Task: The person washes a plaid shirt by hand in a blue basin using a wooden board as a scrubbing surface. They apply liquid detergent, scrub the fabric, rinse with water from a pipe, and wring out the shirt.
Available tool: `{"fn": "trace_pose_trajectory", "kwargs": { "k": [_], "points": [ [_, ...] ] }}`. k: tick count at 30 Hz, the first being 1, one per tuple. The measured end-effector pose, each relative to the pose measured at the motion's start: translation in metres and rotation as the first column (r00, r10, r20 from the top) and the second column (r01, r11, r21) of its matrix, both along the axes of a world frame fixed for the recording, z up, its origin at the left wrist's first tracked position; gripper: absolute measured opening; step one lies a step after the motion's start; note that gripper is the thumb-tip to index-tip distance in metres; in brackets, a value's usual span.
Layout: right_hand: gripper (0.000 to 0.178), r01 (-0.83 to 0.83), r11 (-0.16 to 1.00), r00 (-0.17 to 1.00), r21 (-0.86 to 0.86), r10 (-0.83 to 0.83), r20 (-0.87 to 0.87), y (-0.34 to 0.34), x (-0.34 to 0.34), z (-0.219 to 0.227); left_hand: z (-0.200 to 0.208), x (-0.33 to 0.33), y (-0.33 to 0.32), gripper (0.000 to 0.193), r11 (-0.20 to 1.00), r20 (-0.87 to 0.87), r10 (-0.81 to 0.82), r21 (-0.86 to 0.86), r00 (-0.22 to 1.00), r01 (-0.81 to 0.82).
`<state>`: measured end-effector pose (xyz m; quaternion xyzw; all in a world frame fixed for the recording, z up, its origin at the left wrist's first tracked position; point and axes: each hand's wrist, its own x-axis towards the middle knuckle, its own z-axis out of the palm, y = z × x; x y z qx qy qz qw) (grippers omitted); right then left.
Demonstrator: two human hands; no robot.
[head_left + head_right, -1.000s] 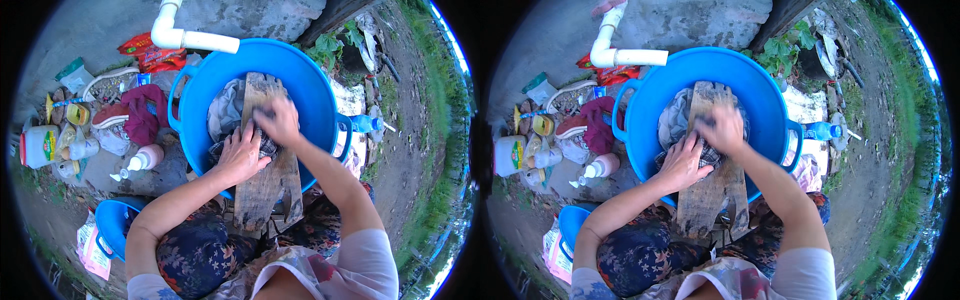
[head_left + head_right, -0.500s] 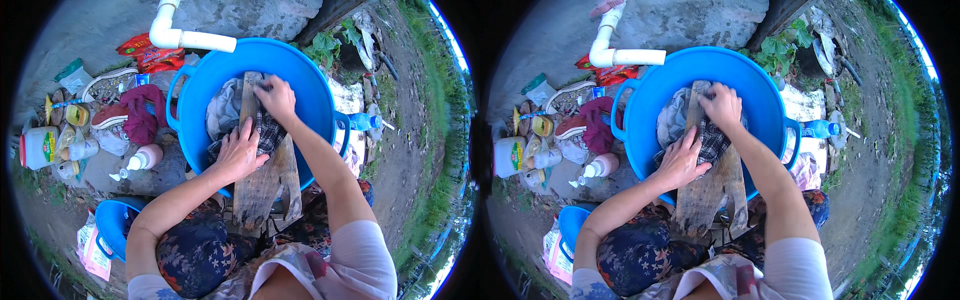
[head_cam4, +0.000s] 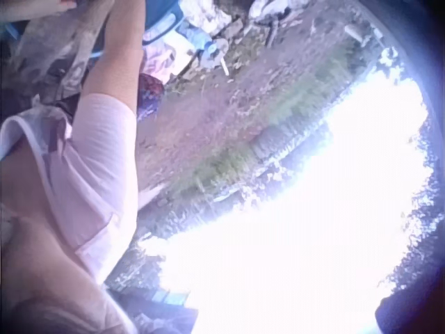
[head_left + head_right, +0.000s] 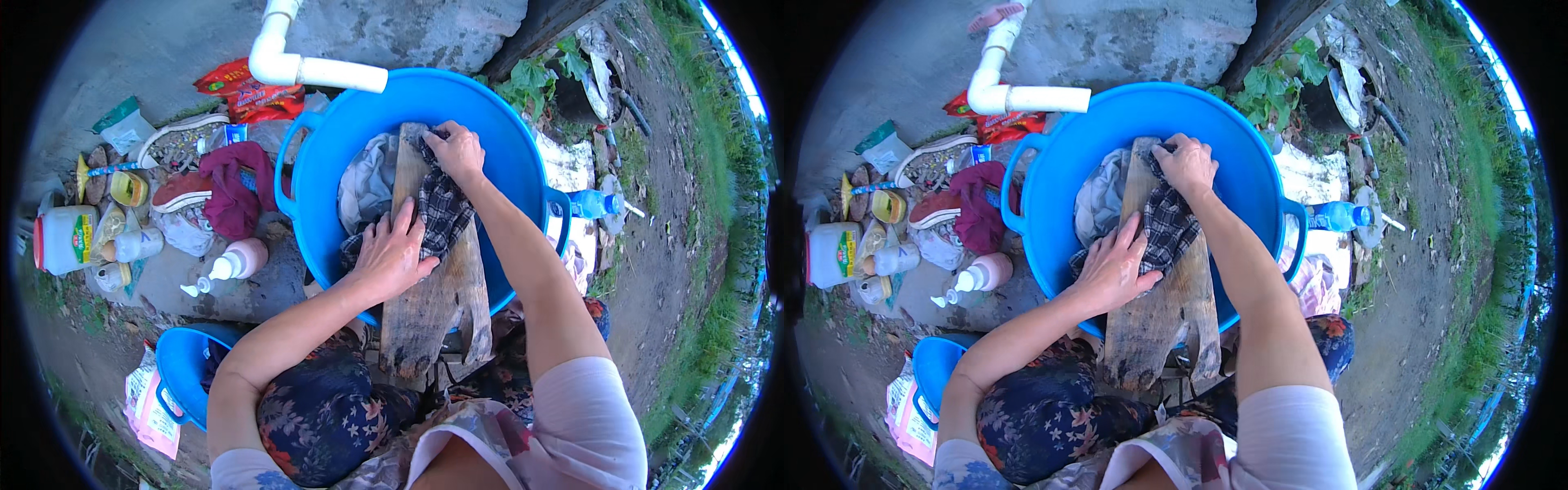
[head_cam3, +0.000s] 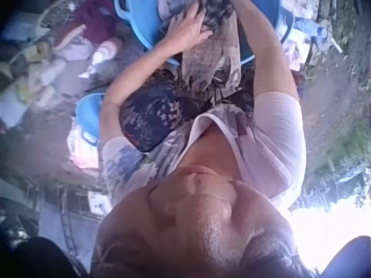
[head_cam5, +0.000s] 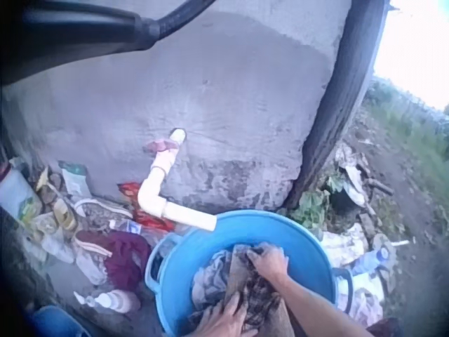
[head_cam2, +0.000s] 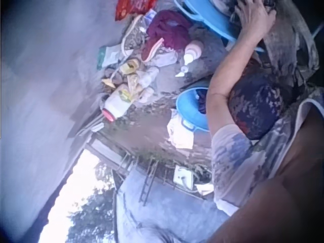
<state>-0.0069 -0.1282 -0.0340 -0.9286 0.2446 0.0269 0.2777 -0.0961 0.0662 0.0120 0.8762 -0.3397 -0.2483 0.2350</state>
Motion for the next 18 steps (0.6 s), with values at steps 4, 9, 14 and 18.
{"fn": "trace_pose_trajectory", "kwargs": {
  "k": [4, 9, 14, 18],
  "points": [
    [0.038, -0.362, 0.894, 0.921, 0.262, 0.301, 0.247, -0.007, -0.033, -0.002, -0.006, -0.003, 0.008, 0.068, 0.997, 0.009, 0.05, -0.067, 0.999, -0.049],
    [0.018, -0.594, 0.804, 0.706, -0.031, 0.539, 0.46, 0.033, -0.104, 0.039, -0.015, -0.006, 0.018, 0.07, 0.998, 0.032, 0.054, -0.023, 0.998, -0.053],
    [0.031, -0.033, 0.991, 0.991, -0.132, 0.05, 0.124, 0.006, -0.006, -0.003, -0.005, -0.004, 0.003, 0.069, 0.999, 0.023, 0.012, -0.034, 1.0, -0.012],
    [0.033, -0.256, 0.819, 0.959, 0.513, 0.151, 0.238, -0.015, -0.044, -0.007, -0.006, -0.003, 0.007, 0.068, 0.998, -0.006, 0.042, -0.043, 0.999, -0.042]
  ]
}}
